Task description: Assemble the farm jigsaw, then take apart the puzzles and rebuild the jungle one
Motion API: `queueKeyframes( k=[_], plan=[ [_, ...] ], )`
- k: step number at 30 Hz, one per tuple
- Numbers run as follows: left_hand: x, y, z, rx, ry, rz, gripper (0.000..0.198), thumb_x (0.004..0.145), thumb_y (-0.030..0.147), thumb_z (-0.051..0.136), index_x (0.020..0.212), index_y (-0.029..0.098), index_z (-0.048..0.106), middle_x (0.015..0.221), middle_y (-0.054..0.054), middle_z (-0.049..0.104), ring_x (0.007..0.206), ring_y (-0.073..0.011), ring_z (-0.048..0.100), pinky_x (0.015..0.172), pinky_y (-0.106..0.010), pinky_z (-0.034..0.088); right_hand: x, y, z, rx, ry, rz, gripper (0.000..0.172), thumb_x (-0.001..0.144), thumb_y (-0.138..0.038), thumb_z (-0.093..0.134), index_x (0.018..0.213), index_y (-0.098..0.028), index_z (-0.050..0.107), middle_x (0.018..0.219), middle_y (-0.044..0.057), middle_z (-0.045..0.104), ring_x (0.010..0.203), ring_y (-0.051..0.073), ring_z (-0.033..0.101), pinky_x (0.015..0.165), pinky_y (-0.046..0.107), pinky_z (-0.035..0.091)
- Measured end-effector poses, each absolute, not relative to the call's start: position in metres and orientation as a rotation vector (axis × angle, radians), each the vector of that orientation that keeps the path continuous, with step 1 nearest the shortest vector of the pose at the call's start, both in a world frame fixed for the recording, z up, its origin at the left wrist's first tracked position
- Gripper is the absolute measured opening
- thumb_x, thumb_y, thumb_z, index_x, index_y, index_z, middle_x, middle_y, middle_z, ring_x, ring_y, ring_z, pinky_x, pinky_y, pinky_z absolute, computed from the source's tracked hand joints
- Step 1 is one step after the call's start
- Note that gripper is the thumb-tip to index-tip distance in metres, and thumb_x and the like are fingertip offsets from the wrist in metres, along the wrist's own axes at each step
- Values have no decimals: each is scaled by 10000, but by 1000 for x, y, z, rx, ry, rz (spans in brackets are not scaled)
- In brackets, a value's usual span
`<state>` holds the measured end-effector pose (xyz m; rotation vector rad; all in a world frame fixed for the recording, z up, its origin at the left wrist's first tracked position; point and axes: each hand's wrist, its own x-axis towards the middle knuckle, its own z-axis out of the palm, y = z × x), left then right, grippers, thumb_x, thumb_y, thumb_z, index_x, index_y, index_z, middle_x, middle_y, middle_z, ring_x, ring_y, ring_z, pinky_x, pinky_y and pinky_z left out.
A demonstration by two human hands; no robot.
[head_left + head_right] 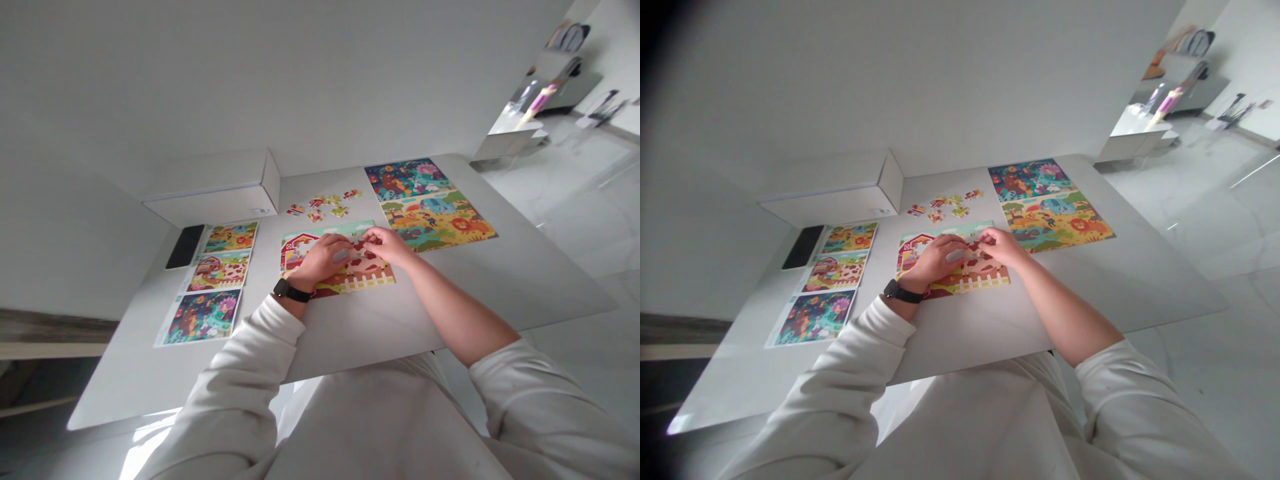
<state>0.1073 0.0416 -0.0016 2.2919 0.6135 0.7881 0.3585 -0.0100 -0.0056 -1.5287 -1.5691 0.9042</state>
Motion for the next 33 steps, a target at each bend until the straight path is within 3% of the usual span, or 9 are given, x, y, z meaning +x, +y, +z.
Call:
queueKeyframes(
  k=[10, 19, 33],
  plan=[
    [108, 44, -8, 2218, 596, 764, 261, 826, 242, 791, 1078, 284, 848, 1227, -111, 763, 1209, -332, 674, 1196, -537, 428, 360, -10, -10, -1671, -1749, 684, 120, 886, -245, 745, 1005, -256, 736, 880, 3, 799, 798, 198, 728, 794, 326, 524],
    [109, 48, -15, 2329, 604, 734, 302, 847, 218, 746, 1124, 280, 847, 1283, -108, 765, 1241, -330, 678, 1201, -539, 433, 360, -10, -8, -1724, -1846, 549, 217, 831, -223, 815, 1044, -250, 786, 935, 26, 792, 833, 202, 705, 811, 320, 522],
    [108, 48, -18, 2422, 619, 694, 287, 887, 268, 736, 1150, 292, 849, 1318, -119, 752, 1239, -344, 660, 1190, -554, 425, 357, -9, -10, -1784, -1976, 392, 182, 883, -253, 803, 1064, -239, 813, 979, 68, 741, 909, 236, 679, 853, 343, 509]
  ],
)
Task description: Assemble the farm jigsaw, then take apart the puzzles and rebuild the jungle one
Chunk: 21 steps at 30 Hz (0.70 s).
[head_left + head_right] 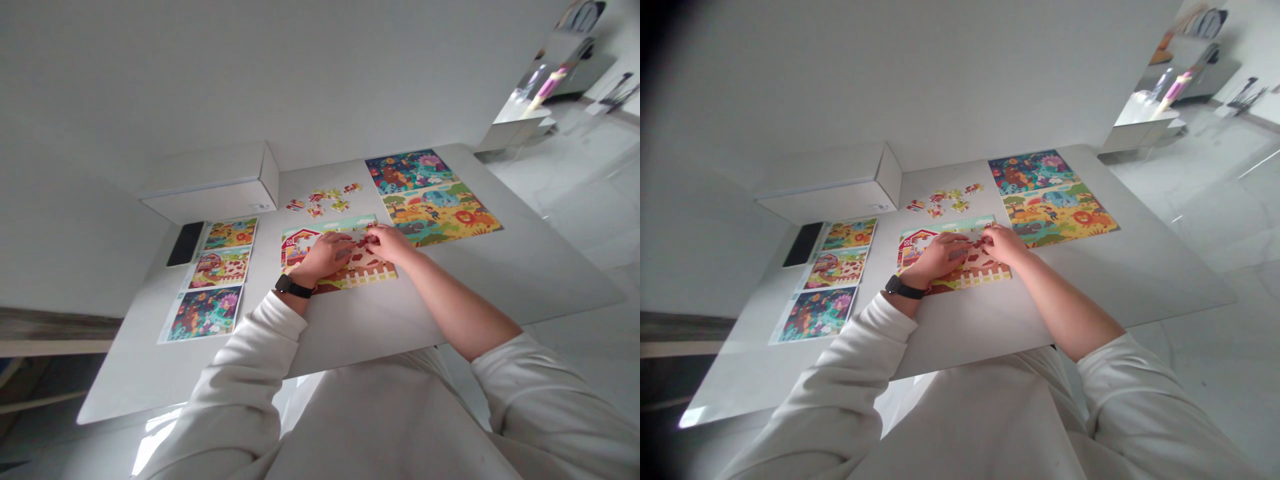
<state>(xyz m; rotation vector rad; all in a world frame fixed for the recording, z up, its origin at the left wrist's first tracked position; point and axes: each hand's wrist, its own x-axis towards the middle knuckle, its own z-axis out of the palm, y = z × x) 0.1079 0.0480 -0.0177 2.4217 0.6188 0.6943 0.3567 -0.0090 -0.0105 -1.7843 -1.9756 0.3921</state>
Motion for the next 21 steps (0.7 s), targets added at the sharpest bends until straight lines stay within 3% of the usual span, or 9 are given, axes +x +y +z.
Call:
queueKeyframes(
  k=[7, 14, 21],
  plan=[
    [110, 40, -6, 2382, 525, 675, 196, 899, 336, 780, 1070, 316, 873, 1254, -100, 774, 1177, -325, 694, 1183, -533, 423, 354, -11, -6, -1803, -1975, 409, 214, 896, -210, 780, 1106, -225, 816, 1046, 87, 755, 952, 244, 691, 877, 344, 513],
    [108, 40, -6, 2632, 572, 597, 266, 994, 331, 635, 1129, 307, 863, 1320, -65, 775, 1233, -285, 684, 1165, -499, 473, 354, -11, -8, -1785, -2003, 349, 221, 918, -205, 759, 1131, -219, 816, 1090, 74, 759, 960, 219, 696, 882, 323, 520],
    [106, 41, -6, 2696, 533, 590, 286, 1015, 365, 627, 1164, 312, 865, 1341, -66, 771, 1219, -275, 705, 1139, -476, 514, 356, -12, -7, -1754, -2043, 376, 166, 900, -242, 802, 1060, -250, 843, 1054, 59, 747, 900, 208, 684, 813, 306, 510]
  ],
)
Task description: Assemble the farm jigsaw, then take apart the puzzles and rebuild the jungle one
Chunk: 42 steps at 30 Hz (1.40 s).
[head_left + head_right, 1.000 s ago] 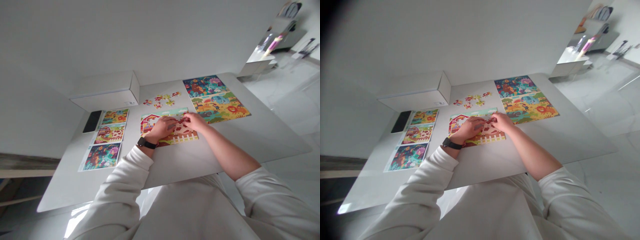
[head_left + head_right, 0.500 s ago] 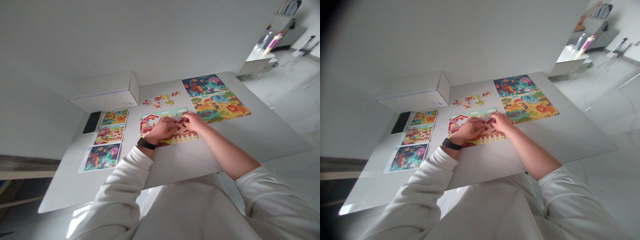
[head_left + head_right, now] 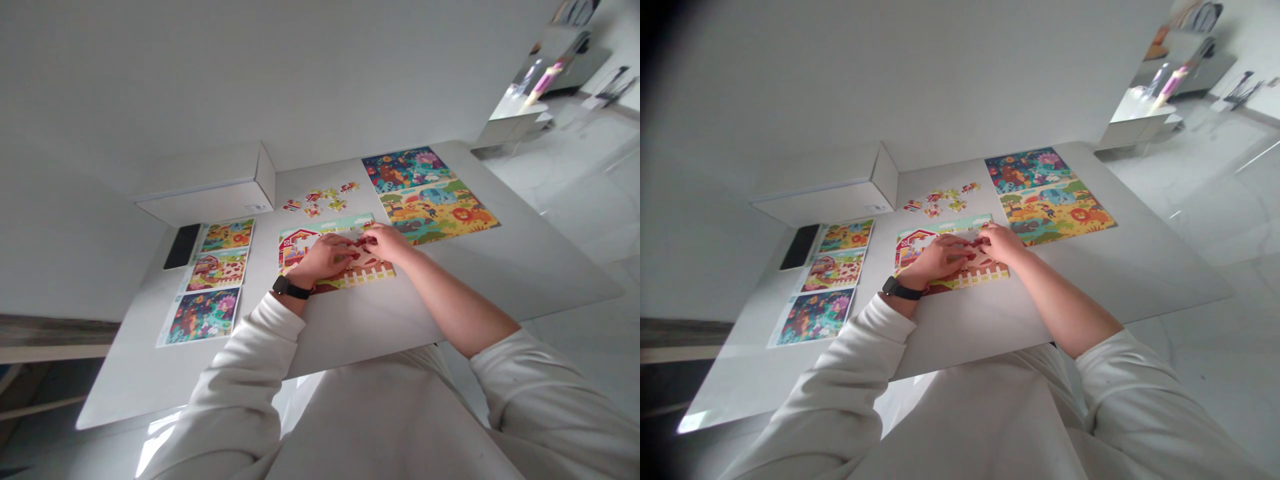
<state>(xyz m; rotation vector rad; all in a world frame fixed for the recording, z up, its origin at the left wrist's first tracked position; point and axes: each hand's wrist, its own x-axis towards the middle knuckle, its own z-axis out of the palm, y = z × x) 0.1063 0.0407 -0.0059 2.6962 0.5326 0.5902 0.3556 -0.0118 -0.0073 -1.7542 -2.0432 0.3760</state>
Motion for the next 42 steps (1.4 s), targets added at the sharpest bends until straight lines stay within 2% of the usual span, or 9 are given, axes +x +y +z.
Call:
queueKeyframes(
  k=[9, 15, 21, 32, 36, 42],
  plan=[
    [106, 41, -10, 2683, 549, 606, 266, 1006, 353, 655, 1163, 297, 862, 1346, -66, 770, 1226, -274, 708, 1144, -472, 516, 368, -9, -5, -1785, -1938, 310, 226, 912, -138, 713, 1062, -240, 847, 1031, 64, 752, 889, 204, 688, 883, 324, 520],
    [107, 40, -8, 2692, 554, 604, 276, 1016, 363, 644, 1179, 300, 858, 1348, -68, 769, 1220, -273, 711, 1150, -479, 514, 368, -9, -6, -1706, -2052, 322, 126, 895, -168, 753, 920, -248, 847, 1023, 62, 764, 881, 208, 689, 827, 317, 510],
    [106, 41, -9, 2683, 548, 631, 263, 1011, 358, 652, 1168, 321, 860, 1324, -65, 776, 1202, -276, 715, 1128, -479, 525, 365, -10, -6, -1637, -2096, 340, 134, 912, -155, 744, 914, -246, 842, 1016, 59, 769, 882, 198, 698, 823, 303, 509],
    [108, 36, -10, 2649, 606, 631, 251, 1012, 375, 665, 1184, 326, 842, 1348, -62, 753, 1262, -283, 682, 1184, -493, 481, 364, -11, -8, -1608, -2100, 334, 133, 883, -135, 741, 894, -235, 828, 946, 52, 749, 835, 191, 683, 793, 296, 499],
    [111, 36, -3, 2517, 637, 790, 274, 1027, 340, 646, 1242, 279, 803, 1343, -97, 745, 1262, -266, 692, 1158, -473, 522, 365, -10, -7, -1597, -1993, 321, 140, 900, -152, 698, 911, -226, 815, 929, 49, 744, 801, 181, 672, 781, 294, 504],
    [89, 54, 33, 2158, 895, 1076, 275, 1043, 396, 631, 1236, 234, 743, 1265, -96, 781, 1172, -234, 732, 1058, -419, 586, 365, -10, -9, -1597, -1886, 293, 150, 923, -229, 649, 946, -225, 798, 950, 64, 762, 737, 188, 656, 768, 326, 536]
  ],
)
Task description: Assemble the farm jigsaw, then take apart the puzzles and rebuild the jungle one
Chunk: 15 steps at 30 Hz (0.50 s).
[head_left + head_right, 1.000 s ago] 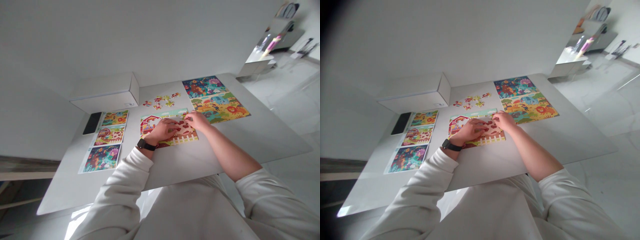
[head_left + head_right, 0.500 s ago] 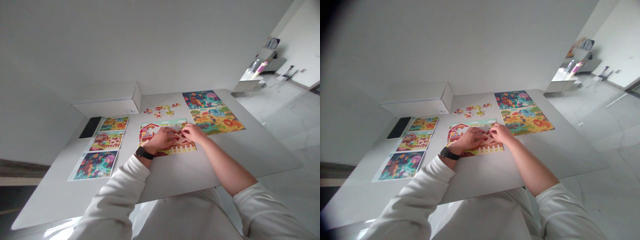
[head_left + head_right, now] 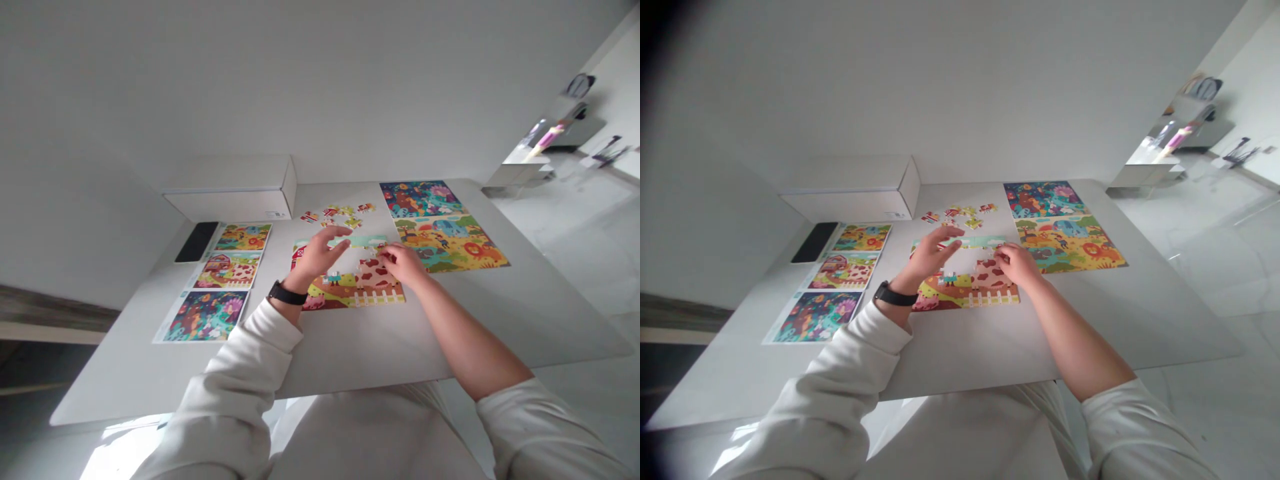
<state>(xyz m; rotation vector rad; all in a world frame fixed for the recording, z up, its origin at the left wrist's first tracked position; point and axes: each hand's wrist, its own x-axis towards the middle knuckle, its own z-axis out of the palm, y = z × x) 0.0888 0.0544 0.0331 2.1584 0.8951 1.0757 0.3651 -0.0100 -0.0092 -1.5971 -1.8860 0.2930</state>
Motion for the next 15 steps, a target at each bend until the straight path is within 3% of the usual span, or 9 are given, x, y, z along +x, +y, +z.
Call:
queueKeyframes(
  k=[5, 9, 15],
  plan=[
    [47, 83, 57, 1894, 991, 1271, 286, 1038, 426, 658, 1221, 212, 709, 1185, -90, 795, 1062, -194, 759, 961, -341, 615, 365, -10, -11, -1604, -1776, 271, 220, 919, -235, 627, 1062, -220, 794, 1026, 82, 797, 675, 181, 636, 752, 345, 551],
    [20, 99, 60, 1827, 1145, 1402, 201, 1009, 326, 719, 1151, 183, 714, 1101, -78, 804, 961, -172, 745, 929, -337, 612, 365, -9, -12, -1592, -1731, 279, 238, 915, -248, 619, 1080, -223, 789, 985, 81, 799, 688, 198, 651, 770, 365, 558],
    [21, 108, 44, 1875, 1370, 1281, 221, 946, 231, 711, 1165, 205, 703, 1070, -60, 798, 942, -173, 746, 886, -322, 594, 361, -5, -15, -1570, -1640, 327, 222, 915, -266, 615, 1054, -221, 782, 1014, 94, 812, 739, 215, 683, 788, 374, 569]
  ],
)
